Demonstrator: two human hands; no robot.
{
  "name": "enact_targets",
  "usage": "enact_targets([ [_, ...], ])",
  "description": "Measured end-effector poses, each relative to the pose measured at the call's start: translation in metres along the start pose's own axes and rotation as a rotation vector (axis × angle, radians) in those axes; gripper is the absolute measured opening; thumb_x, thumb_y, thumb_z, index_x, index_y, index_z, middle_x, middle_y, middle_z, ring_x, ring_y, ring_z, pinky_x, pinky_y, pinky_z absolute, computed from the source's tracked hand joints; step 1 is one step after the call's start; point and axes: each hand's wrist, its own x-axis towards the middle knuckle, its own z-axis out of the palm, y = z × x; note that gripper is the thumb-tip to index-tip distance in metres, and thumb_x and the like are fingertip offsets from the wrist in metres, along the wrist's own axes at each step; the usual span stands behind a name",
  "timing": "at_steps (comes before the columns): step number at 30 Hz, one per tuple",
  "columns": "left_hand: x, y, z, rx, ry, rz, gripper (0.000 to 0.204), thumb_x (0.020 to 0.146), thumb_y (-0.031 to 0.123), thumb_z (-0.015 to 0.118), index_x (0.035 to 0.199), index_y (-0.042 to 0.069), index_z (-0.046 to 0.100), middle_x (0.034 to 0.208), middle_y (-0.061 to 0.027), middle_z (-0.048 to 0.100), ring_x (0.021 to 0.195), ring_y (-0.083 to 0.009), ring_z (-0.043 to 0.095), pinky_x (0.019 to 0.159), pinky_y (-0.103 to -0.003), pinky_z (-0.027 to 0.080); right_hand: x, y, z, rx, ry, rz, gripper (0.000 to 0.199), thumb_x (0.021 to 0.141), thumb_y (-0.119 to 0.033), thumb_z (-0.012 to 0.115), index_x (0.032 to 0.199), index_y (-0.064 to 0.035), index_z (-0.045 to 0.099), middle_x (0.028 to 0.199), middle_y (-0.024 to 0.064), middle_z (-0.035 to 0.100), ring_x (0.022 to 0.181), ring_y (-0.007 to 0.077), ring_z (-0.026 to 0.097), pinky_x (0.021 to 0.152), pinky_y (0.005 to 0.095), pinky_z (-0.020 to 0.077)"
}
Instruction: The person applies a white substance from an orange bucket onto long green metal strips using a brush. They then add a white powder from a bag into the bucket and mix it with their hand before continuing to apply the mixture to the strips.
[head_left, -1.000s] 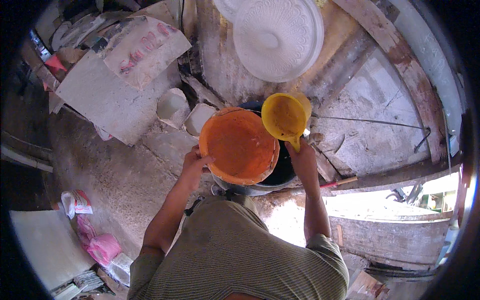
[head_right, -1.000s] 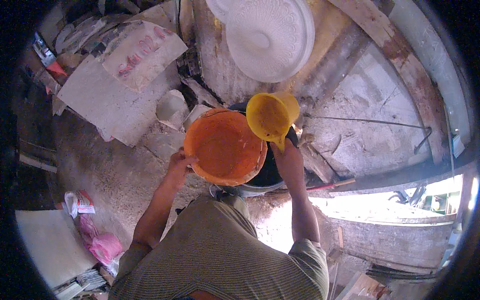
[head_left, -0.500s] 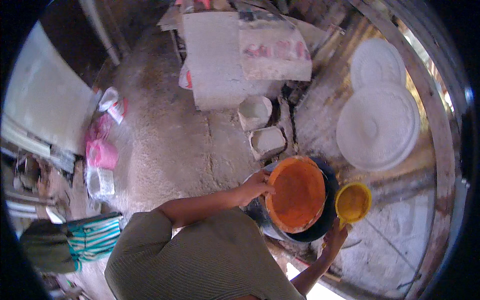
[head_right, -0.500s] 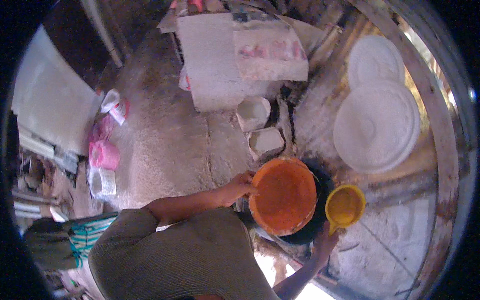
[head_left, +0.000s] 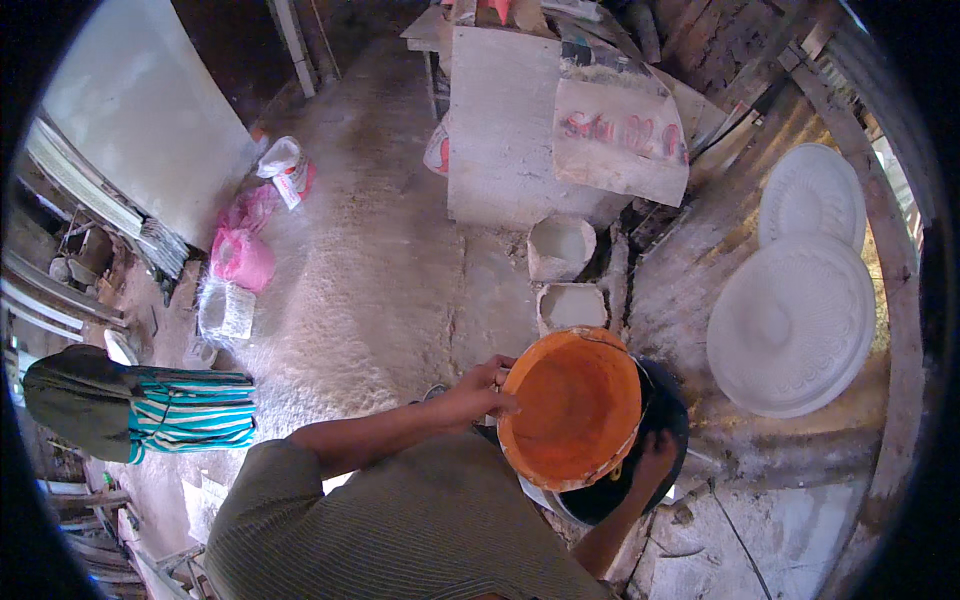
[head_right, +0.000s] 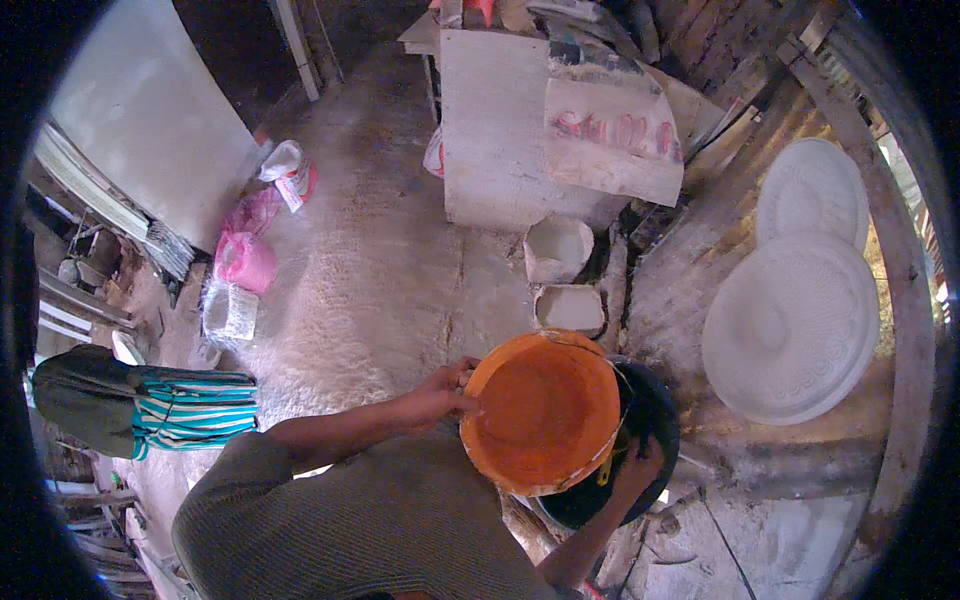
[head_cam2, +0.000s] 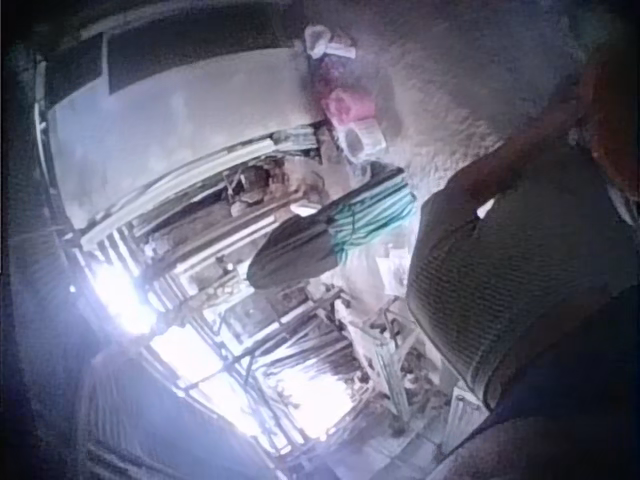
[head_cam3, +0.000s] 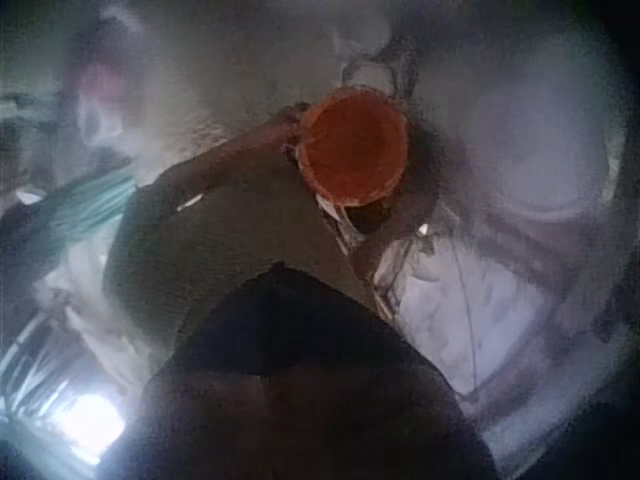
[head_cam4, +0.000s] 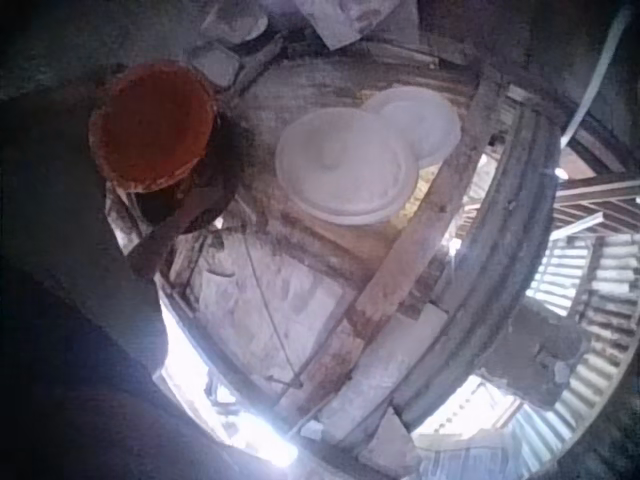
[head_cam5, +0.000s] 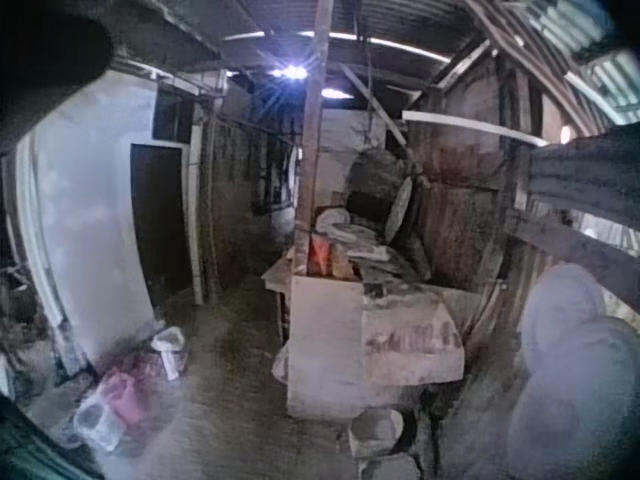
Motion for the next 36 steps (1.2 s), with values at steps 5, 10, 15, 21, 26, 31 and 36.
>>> enact_targets([
  [5, -0.003, 0.003, -0.002, -0.031, 0.086, 0.073, 0.016, 0.075, 0.005, 0.072, 0.091, 0.002, 0.071, 0.141, -0.0072, 0.039, 0.13, -0.0232, 0.043, 0.098, -0.038, 0.046, 0.051, -0.179, -0.012, 0.595, -0.273, 0.041, 0.04, 0.093, -0.023, 0.067, 0.124, 0.0008, 0.06, 0.119, 0.0198, 0.061, 0.11, 0.03, 0.06, 0.096, 0.0403, 0.0484],
  [10, 0.0, -0.003, -0.012, -0.053, 0.202, 0.084, 0.032, 0.074, 0.01, 0.071, 0.105, 0.002, 0.067, 0.137, -0.0075, 0.043, 0.108, -0.0187, 0.055, 0.08, -0.034, 0.048, 0.074, -0.187, 0.043, 0.131, -0.532, -0.23, 0.044, 0.094, -0.028, 0.066, 0.128, -0.0006, 0.058, 0.114, 0.016, 0.066, 0.096, 0.0264, 0.066, 0.084, 0.0366, 0.0536],
  [15, -0.011, 0.001, -0.041, -0.156, 0.317, -0.026, 0.044, 0.074, 0.012, 0.073, 0.116, 0.005, 0.063, 0.135, -0.0042, 0.048, 0.102, -0.0175, 0.057, 0.079, -0.034, 0.047, 0.085, -0.227, 0.048, 0.182, -0.521, -0.328, 0.036, 0.096, -0.027, 0.065, 0.117, 0.0019, 0.061, 0.101, 0.0129, 0.069, 0.082, 0.0238, 0.067, 0.075, 0.0351, 0.0542],
  [21, -0.012, -0.005, -0.105, -0.272, 0.409, 0.03, 0.042, 0.075, 0.014, 0.074, 0.115, 0.007, 0.064, 0.141, -0.0018, 0.045, 0.112, -0.0196, 0.055, 0.084, -0.037, 0.048, 0.092, -0.31, 0.066, 0.685, -0.83, 0.152, 0.023, 0.096, -0.024, 0.063, 0.091, -0.0022, 0.062, 0.063, 0.0003, 0.049, 0.052, 0.0096, 0.048, 0.051, 0.0275, 0.044],
  [26, -0.006, 0.008, -0.197, -0.296, 0.468, 0.075, 0.045, 0.074, 0.017, 0.076, 0.116, 0.007, 0.065, 0.144, -0.0022, 0.042, 0.118, -0.0207, 0.053, 0.087, -0.039, 0.048, 0.073, -0.416, 0.108, 0.841, -1.15, 0.204, 0.02, 0.098, -0.02, 0.058, 0.085, -0.0044, 0.058, 0.061, -0.0026, 0.041, 0.049, 0.0062, 0.037, 0.044, 0.0253, 0.0359],
  [31, 0.01, 0.04, -0.317, -0.265, 0.407, 0.146, 0.032, 0.082, 0.024, 0.072, 0.106, 0.004, 0.062, 0.144, -0.0056, 0.041, 0.121, -0.0236, 0.052, 0.085, -0.041, 0.051, 0.051, -0.535, 0.189, 0.782, -1.151, 0.011, 0.022, 0.096, -0.023, 0.063, 0.085, -0.004, 0.058, 0.065, -0.0025, 0.048, 0.052, 0.0055, 0.04, 0.047, 0.0239, 0.0353],
  [36, 0.027, 0.082, -0.471, 0.164, 0.351, 0.175, 0.038, 0.085, 0.032, 0.074, 0.113, 0.008, 0.063, 0.147, -0.0097, 0.041, 0.131, -0.0278, 0.046, 0.1, -0.041, 0.045, 0.037, -0.669, 0.281, 0.64, -1.142, -0.053, 0.024, 0.096, -0.027, 0.066, 0.086, -0.0053, 0.061, 0.071, -0.0029, 0.055, 0.059, 0.0043, 0.044, 0.052, 0.0219, 0.0363],
])
